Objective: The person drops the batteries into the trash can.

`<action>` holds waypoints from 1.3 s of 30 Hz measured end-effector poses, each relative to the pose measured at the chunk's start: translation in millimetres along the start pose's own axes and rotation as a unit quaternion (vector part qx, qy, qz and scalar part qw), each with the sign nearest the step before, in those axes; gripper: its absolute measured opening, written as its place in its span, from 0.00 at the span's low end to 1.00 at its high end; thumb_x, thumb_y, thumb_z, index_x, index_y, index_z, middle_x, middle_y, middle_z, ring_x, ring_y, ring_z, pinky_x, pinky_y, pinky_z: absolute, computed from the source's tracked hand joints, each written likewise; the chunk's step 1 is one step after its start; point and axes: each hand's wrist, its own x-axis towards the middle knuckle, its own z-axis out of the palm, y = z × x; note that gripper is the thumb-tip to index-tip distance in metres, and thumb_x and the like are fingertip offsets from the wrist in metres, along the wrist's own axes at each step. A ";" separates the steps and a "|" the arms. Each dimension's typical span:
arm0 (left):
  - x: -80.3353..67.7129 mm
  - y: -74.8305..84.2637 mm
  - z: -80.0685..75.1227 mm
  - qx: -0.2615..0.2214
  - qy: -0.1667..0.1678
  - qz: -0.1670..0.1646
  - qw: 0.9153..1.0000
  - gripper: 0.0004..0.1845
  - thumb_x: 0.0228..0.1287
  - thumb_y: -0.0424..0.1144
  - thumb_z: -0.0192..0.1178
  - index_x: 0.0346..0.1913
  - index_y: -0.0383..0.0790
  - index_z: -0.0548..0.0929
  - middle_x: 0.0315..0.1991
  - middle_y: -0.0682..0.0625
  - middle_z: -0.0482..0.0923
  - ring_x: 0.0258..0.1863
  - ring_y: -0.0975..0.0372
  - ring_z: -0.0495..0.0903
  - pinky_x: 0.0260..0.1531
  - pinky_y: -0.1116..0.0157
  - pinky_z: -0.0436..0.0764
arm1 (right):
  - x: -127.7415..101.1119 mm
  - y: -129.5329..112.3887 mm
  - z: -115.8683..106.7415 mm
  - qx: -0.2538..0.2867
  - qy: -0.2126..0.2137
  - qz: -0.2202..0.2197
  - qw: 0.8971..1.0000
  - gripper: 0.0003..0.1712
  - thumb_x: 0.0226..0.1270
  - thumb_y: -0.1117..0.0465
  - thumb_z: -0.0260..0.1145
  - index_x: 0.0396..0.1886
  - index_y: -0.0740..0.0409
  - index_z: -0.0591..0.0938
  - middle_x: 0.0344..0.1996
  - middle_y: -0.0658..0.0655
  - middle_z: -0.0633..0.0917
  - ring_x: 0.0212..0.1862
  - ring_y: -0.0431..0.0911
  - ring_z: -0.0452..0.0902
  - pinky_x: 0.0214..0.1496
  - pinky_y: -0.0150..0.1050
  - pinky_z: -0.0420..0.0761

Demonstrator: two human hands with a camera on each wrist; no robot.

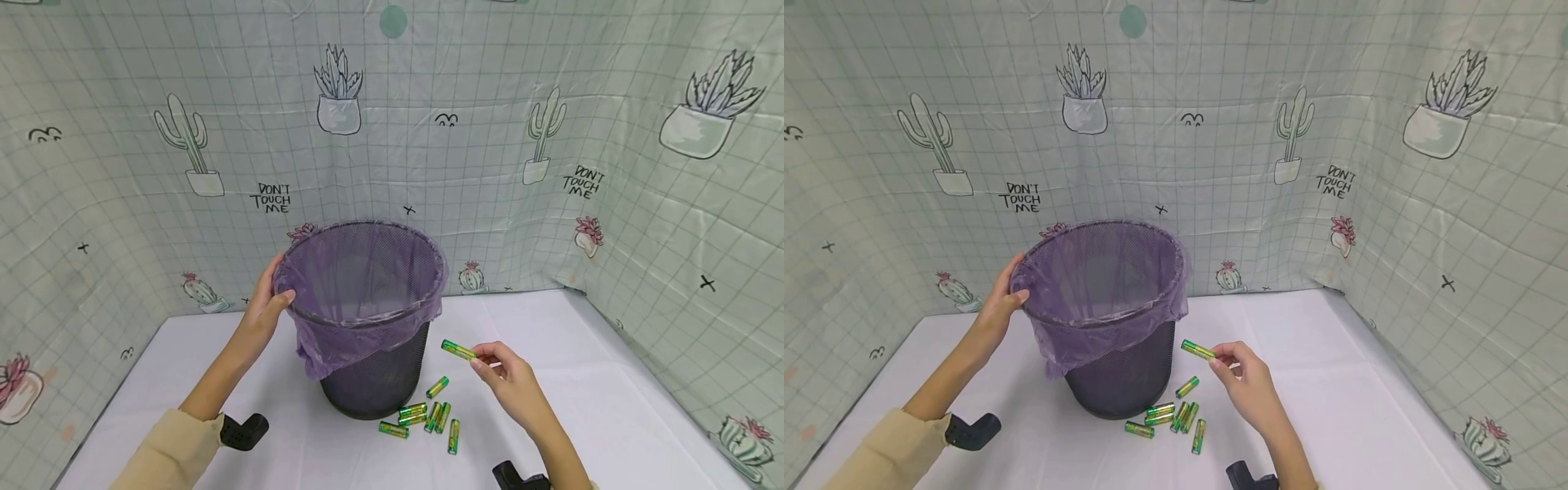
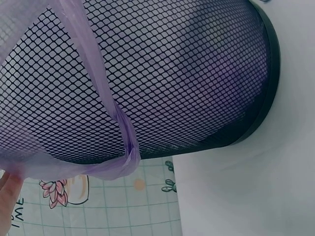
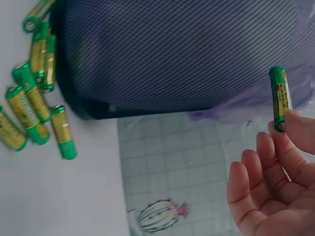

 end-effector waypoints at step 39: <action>1.0 0.7 0.5 -0.002 0.001 -0.003 1.000 0.38 0.65 0.39 0.40 0.74 0.43 0.36 0.74 0.42 0.27 0.73 0.48 0.32 0.66 0.39 0.40 | 28.2 -94.6 9.2 -0.033 0.023 -0.275 0.961 0.09 0.61 0.67 0.62 0.42 0.62 0.79 0.34 0.51 0.78 0.37 0.38 0.72 0.38 0.31 0.74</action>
